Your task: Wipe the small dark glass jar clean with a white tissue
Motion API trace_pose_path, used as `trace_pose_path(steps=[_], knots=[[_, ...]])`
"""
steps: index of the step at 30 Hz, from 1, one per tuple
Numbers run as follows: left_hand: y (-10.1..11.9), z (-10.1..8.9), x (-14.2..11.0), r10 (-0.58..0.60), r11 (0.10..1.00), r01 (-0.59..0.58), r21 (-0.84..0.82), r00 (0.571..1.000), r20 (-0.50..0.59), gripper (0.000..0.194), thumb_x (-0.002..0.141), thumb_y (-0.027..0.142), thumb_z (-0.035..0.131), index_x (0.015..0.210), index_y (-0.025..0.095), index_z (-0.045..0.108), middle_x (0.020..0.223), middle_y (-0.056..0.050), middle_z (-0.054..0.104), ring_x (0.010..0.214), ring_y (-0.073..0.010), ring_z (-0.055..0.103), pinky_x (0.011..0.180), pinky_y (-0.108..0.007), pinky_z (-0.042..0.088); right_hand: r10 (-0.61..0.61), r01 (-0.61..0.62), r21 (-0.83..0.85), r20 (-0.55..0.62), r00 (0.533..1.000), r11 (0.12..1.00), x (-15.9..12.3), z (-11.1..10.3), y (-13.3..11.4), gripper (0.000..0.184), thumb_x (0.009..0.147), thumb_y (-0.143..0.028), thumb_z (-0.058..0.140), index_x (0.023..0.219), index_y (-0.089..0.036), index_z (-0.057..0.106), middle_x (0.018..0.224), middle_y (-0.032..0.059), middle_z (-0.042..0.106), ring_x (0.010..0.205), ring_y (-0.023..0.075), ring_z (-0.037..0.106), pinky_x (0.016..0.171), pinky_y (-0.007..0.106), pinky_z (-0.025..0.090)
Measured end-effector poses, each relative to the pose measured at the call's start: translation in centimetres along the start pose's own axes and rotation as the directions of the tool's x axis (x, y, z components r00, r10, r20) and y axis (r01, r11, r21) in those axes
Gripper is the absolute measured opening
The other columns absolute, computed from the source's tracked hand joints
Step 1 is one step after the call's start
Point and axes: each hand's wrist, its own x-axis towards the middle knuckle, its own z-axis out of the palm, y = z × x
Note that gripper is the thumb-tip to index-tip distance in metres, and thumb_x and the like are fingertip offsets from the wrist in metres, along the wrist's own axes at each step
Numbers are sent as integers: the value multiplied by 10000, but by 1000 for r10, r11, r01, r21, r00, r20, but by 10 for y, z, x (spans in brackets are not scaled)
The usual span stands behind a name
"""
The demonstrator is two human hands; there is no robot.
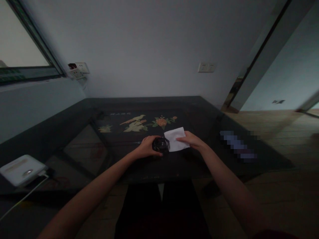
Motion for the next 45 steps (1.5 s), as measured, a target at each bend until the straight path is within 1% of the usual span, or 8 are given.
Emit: trace_pose_path(steps=[5, 17, 23, 28, 31, 35, 39, 45], knots=[[1, 1, 0, -19, 1000, 20, 8, 1000, -6, 868, 516, 530, 800, 1261, 216, 484, 1235, -114, 576, 1168, -322, 505, 1009, -487, 349, -38, 34, 37, 89, 995, 999, -5, -6, -4, 430, 577, -103, 763, 986, -166, 645, 1001, 73, 720, 818, 190, 688, 743, 313, 559], [12, -6, -1, -40, 993, 39, -114, 999, -13, 771, 547, 460, 800, 1210, 195, 510, 1194, -117, 601, 1121, -299, 548, 983, -467, 393, -264, 285, 48, -254, 931, 957, 9, 9, 1, 401, 564, -406, 789, 846, -139, 691, 773, 61, 722, 674, 194, 655, 650, 298, 496], [9, -3, -1, -5, 967, -24, -252, 993, -116, 762, 583, 412, 790, 1226, 175, 456, 1196, -120, 587, 1107, -262, 570, 969, -440, 438, -451, 424, -154, -268, 851, 892, 0, 11, -11, 430, 690, -446, 685, 1024, -180, 629, 904, 58, 707, 781, 201, 652, 704, 301, 503], [10, 1, 1, 43, 949, -135, -285, 951, -306, 802, 595, 340, 796, 1264, 168, 391, 1270, -153, 513, 1164, -270, 536, 999, -447, 429, -709, 452, -593, -314, 632, 666, -20, 24, -23, 268, 822, -383, 578, 1033, -223, 618, 909, 59, 691, 840, 214, 636, 764, 310, 492], [10, 2, 2, 69, 942, -181, -284, 929, -363, 812, 619, 310, 784, 1298, 182, 357, 1312, -155, 463, 1157, -261, 539, 984, -428, 447, -826, 496, -736, -152, 542, 460, -27, 33, -22, 188, 860, -294, 526, 963, -232, 671, 964, 58, 702, 905, 217, 636, 841, 335, 473], [6, 6, 3, 47, 954, -159, -255, 917, -397, 807, 614, 305, 786, 1298, 194, 372, 1327, -153, 454, 1214, -280, 490, 994, -428, 437, -861, 604, -779, 185, 473, 165, -27, 43, -16, 263, 856, -174, 493, 1021, -241, 687, 1080, 46, 701, 974, 208, 627, 878, 378, 459], [6, 7, 3, -4, 937, -133, -324, 921, -388, 809, 594, 313, 784, 1284, 174, 385, 1272, -152, 523, 1152, -294, 540, 956, -454, 458, -776, 656, -751, 459, 432, -80, -23, 53, -11, 350, 828, -156, 531, 1138, -270, 646, 1227, 23, 640, 1147, 230, 539, 973, 451, 396], [8, 3, 1, -11, 923, -119, -367, 943, -334, 774, 607, 345, 760, 1274, 186, 402, 1246, -136, 568, 1107, -298, 578, 938, -465, 477, -616, 641, -713, 647, 449, -282, -19, 57, -10, 459, 866, -220, 539, 1318, -291, 495, 1400, 16, 491, 1272, 233, 428, 1082, 481, 272]])
